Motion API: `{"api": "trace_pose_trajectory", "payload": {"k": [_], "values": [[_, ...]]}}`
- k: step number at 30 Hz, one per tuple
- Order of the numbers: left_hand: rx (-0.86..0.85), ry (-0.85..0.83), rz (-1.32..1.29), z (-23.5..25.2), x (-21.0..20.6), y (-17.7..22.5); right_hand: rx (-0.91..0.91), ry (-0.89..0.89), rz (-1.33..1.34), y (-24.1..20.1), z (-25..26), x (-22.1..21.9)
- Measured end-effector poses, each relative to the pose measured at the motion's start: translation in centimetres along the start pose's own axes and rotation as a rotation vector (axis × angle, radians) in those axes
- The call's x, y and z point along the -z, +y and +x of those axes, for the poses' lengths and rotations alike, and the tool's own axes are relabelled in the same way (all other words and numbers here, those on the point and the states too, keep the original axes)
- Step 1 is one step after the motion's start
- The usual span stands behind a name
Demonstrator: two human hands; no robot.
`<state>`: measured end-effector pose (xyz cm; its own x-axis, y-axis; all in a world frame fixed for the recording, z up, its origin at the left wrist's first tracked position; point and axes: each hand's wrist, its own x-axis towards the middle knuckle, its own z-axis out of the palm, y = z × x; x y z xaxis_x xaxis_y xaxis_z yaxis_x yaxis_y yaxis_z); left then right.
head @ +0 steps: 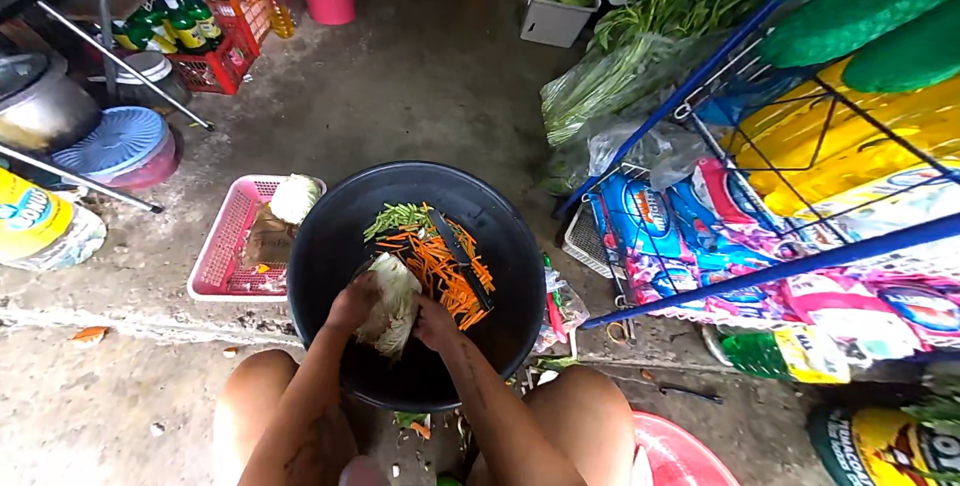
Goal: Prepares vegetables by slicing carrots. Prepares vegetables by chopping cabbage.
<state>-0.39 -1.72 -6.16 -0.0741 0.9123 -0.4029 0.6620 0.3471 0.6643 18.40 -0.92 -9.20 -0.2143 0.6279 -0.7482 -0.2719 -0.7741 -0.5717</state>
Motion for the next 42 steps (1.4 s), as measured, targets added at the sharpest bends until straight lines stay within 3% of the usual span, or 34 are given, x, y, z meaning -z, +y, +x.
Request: {"api": "trace_pose_trajectory", "payload": {"k": [9,14,17,22,25,29,33,36,42], "values": [[-0.007,0.152,0.116,-1.9,0.9,0.9,0.016,0.125,-0.047,1.6,0.4,0.7],[-0.101,0.033,0.095,-2.1,0.2,0.4,0.108,0.159,-0.141,1.4,-0.1,0.8],[-0.099,0.025,0.01,-2.2,0.1,-0.1,0.193,0.163,-0.061,0.9,-1.5,1.4],[-0.01,0.169,-0.158,-2.3,1.4,-0.1,0.208,0.188,0.171,-0.7,-2.8,3.9],[0.016,0.223,-0.176,-2.2,1.6,-0.2,0.2,0.105,0.3,-1.6,-3.0,5.0],[-0.065,0.264,-0.287,-2.8,1.2,0.7,0.25,-0.159,0.333,-2.3,-4.2,5.3],[-0.2,0.071,-0.575,-4.9,0.6,3.5,0.353,-0.393,0.183,-3.1,-5.8,4.8],[-0.302,-0.049,-0.516,-7.2,-0.4,6.0,0.417,-0.391,0.016,-3.6,-7.6,4.1],[-0.268,0.002,-0.562,-10.4,-4.5,8.8,0.57,-0.259,-0.131,-2.8,-11.6,4.9]]}}
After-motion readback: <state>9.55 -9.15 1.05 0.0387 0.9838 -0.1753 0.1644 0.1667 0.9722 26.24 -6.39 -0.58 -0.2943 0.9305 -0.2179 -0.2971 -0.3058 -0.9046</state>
